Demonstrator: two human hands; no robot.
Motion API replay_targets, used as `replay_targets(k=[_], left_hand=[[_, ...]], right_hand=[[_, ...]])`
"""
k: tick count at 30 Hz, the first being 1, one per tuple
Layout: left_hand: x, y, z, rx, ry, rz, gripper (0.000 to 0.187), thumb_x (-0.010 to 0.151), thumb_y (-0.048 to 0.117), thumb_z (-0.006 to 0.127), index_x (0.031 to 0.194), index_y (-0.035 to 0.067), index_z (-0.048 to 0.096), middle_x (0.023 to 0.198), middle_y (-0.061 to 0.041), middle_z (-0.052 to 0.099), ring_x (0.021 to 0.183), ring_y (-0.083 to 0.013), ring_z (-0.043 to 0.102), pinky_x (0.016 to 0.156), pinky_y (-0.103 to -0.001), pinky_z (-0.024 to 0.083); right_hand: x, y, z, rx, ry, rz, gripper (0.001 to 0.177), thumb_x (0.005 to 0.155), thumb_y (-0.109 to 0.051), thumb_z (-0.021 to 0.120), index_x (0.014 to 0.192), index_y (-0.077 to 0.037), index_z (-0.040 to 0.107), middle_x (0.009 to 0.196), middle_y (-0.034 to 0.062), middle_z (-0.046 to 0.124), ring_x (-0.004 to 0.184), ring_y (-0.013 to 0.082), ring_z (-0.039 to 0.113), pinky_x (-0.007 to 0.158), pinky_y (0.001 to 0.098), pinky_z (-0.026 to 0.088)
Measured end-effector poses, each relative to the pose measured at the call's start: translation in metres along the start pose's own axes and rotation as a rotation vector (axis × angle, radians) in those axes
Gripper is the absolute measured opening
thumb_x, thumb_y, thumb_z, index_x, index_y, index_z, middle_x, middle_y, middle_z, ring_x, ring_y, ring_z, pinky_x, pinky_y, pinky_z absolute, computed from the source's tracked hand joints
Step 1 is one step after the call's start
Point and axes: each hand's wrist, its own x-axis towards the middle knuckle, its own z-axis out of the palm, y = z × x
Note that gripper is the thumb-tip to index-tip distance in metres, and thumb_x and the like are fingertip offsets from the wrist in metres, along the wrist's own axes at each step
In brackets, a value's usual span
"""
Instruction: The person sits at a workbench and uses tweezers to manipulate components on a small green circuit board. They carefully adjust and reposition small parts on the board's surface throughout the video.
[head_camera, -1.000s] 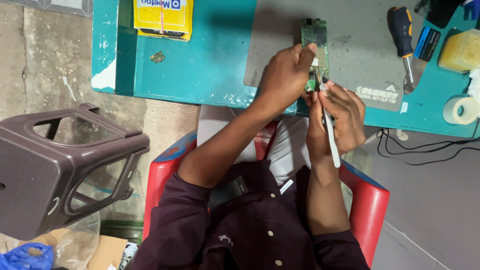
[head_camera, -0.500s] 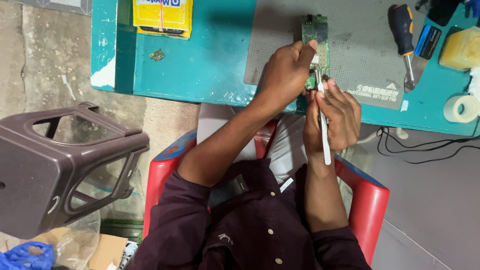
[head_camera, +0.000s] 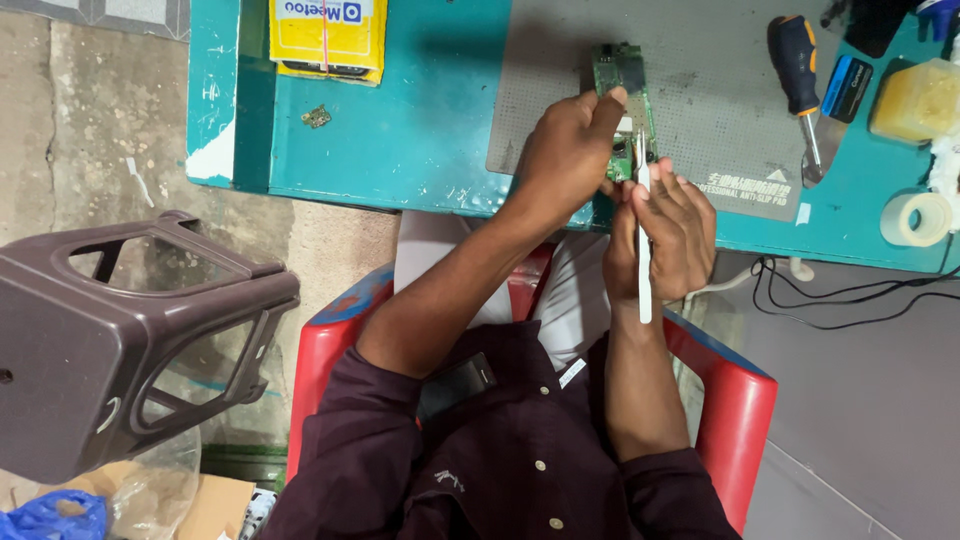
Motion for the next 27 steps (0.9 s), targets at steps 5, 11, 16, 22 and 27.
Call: replay_targets(k=[5,11,16,22,27], left_hand=[[-0.005,0.004,-0.001,-0.015,-0.061,-0.010,0.047,0.106,0.037,0.048,0.092,-0.005,0.063,0.057,-0.005,0.058,0.047,-0.0170,0.069,0.044,-0.032,0.058],[-0.002,-0.008,-0.005,-0.245,-0.238,-0.018,0.043,0.109,0.035,0.045,0.114,-0.005,0.061,0.080,-0.014,0.071,0.065,-0.0219,0.077,0.057,-0.033,0.065],[0.006,-0.020,-0.011,-0.396,-0.363,-0.074,0.040,0.107,0.033,0.047,0.128,0.000,0.050,0.119,-0.018,0.071,0.093,-0.0267,0.078,0.076,-0.038,0.068],[0.007,-0.025,-0.019,-0.357,-0.486,0.010,0.047,0.110,0.031,0.048,0.143,-0.002,0.044,0.143,-0.020,0.060,0.122,-0.0328,0.068,0.102,-0.047,0.061],[0.004,-0.024,-0.030,-0.554,-0.539,-0.054,0.058,0.109,0.032,0.054,0.150,-0.007,0.043,0.150,-0.018,0.056,0.137,-0.0378,0.060,0.116,-0.056,0.051]], right_hand=[[-0.007,-0.003,-0.002,0.064,0.008,0.136,0.017,0.092,0.012,0.081,0.101,0.004,0.068,0.102,0.0208,0.076,0.109,0.0347,0.076,0.099,0.0469,0.060],[-0.014,0.002,-0.005,0.221,0.053,0.328,0.016,0.098,0.014,0.076,0.108,0.006,0.066,0.116,0.0253,0.072,0.120,0.0376,0.072,0.108,0.0438,0.061],[-0.011,0.005,-0.010,0.262,0.031,0.358,0.018,0.098,0.014,0.077,0.110,0.006,0.066,0.118,0.0262,0.072,0.123,0.0380,0.071,0.110,0.0443,0.060],[-0.006,0.002,-0.012,0.300,0.024,0.400,0.020,0.099,0.014,0.076,0.115,0.006,0.066,0.124,0.0271,0.071,0.129,0.0384,0.068,0.113,0.0436,0.058],[0.002,0.001,-0.015,0.343,0.000,0.441,0.022,0.099,0.015,0.076,0.118,0.007,0.067,0.125,0.0279,0.071,0.127,0.0368,0.070,0.111,0.0420,0.059]])
